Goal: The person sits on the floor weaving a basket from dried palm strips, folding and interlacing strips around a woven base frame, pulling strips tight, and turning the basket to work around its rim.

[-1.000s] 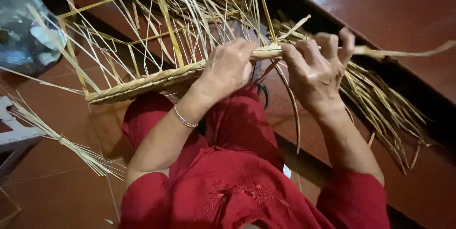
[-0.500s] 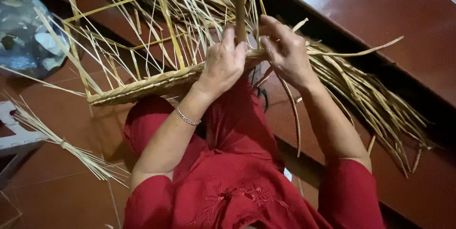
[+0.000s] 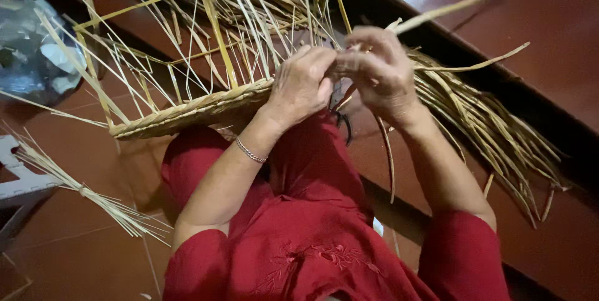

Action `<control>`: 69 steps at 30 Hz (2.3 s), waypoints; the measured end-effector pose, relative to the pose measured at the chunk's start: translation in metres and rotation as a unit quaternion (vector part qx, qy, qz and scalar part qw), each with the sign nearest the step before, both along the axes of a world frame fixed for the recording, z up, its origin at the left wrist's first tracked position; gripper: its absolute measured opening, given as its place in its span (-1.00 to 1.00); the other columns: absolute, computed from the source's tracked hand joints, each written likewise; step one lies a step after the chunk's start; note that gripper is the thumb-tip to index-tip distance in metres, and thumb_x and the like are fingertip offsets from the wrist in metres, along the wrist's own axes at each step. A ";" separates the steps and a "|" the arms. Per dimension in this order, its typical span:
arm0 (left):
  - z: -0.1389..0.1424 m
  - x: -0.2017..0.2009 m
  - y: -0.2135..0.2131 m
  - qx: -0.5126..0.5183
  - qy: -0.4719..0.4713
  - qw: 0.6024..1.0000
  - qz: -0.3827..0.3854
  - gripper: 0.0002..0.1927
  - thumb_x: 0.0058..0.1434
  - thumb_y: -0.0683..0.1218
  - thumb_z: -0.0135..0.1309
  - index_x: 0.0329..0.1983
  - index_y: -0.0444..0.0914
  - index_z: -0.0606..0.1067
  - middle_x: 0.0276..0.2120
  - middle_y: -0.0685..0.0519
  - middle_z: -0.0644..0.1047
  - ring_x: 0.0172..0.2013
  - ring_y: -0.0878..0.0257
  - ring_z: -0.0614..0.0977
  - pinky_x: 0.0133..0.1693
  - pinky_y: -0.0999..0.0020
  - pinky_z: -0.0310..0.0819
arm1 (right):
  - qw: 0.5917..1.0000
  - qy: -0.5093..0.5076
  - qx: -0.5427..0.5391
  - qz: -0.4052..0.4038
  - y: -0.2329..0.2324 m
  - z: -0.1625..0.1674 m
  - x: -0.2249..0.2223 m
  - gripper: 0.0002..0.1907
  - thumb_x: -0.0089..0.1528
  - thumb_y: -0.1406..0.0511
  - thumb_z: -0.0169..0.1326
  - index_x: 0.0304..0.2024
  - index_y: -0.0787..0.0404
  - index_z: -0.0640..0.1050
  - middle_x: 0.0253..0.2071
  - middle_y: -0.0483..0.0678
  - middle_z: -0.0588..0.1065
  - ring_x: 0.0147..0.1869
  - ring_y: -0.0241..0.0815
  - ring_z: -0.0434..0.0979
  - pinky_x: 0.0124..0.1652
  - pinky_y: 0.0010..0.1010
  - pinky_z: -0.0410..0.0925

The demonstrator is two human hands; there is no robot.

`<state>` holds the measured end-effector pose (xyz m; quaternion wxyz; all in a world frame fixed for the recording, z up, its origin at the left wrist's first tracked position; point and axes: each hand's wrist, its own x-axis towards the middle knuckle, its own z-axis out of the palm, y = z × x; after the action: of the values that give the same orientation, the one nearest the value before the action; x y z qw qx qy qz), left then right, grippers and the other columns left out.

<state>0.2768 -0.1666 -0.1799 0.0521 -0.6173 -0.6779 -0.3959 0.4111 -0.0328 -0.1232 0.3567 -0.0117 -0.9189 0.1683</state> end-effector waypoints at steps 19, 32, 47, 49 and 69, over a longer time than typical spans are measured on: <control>-0.003 0.006 -0.011 0.007 -0.051 0.998 0.035 -0.85 0.29 -0.20 0.16 -0.18 -0.27 0.41 -0.30 0.08 0.52 -0.38 0.28 0.57 -0.42 0.34 0.47 | 0.978 -0.126 0.101 -0.135 0.024 -0.034 0.010 -0.58 0.26 0.11 0.40 -0.46 0.15 0.47 -0.43 -0.10 0.37 -0.40 -0.16 0.33 -0.33 -0.25 0.22; 0.004 -0.008 0.017 -0.110 -0.101 0.979 0.135 -0.47 0.14 0.02 0.35 0.00 -0.33 0.37 -0.70 0.07 0.50 -0.66 0.20 0.58 -0.61 0.33 0.41 | 0.976 -0.065 0.106 -0.180 0.015 -0.041 0.042 -0.75 0.30 0.16 0.33 -0.29 0.18 0.60 -0.31 -0.01 0.49 -0.18 -0.08 0.42 -0.23 -0.23 0.31; 0.011 -0.009 0.015 -0.132 -0.054 0.984 0.108 -0.73 0.14 0.01 0.35 -0.35 -0.24 0.53 -0.58 -0.06 0.59 -0.53 0.02 0.68 -0.48 0.13 0.53 | 0.896 -0.177 -0.407 0.002 -0.007 -0.032 0.060 -0.74 0.37 0.26 0.23 -0.17 0.26 0.43 -0.24 -0.10 0.56 -0.15 -0.39 0.61 -0.13 -0.52 0.54; 0.012 -0.010 0.016 -0.137 -0.066 0.983 0.104 -0.72 0.15 0.02 0.34 -0.35 -0.24 0.53 -0.59 -0.05 0.59 -0.53 0.04 0.68 -0.48 0.14 0.53 | 0.870 -0.206 -0.447 -0.019 -0.001 -0.023 0.059 -0.75 0.33 0.26 0.23 -0.16 0.28 0.45 -0.31 -0.10 0.50 -0.27 -0.39 0.51 -0.29 -0.48 0.44; 0.007 0.007 0.004 -0.064 0.042 0.990 0.118 -0.68 0.14 -0.12 0.31 -0.22 -0.38 0.44 -0.22 -0.18 0.48 -0.56 0.13 0.64 -0.61 0.32 0.54 | 0.972 -0.189 -0.129 0.052 -0.031 -0.009 0.068 -0.84 0.26 0.29 0.27 -0.26 0.27 0.58 -0.39 0.06 0.51 -0.36 -0.03 0.52 -0.35 -0.23 0.39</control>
<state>0.2834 -0.1623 -0.1732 0.0877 -0.5513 -0.7670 -0.3164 0.4790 -0.0636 -0.1319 0.1632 -0.0419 -0.9393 0.2987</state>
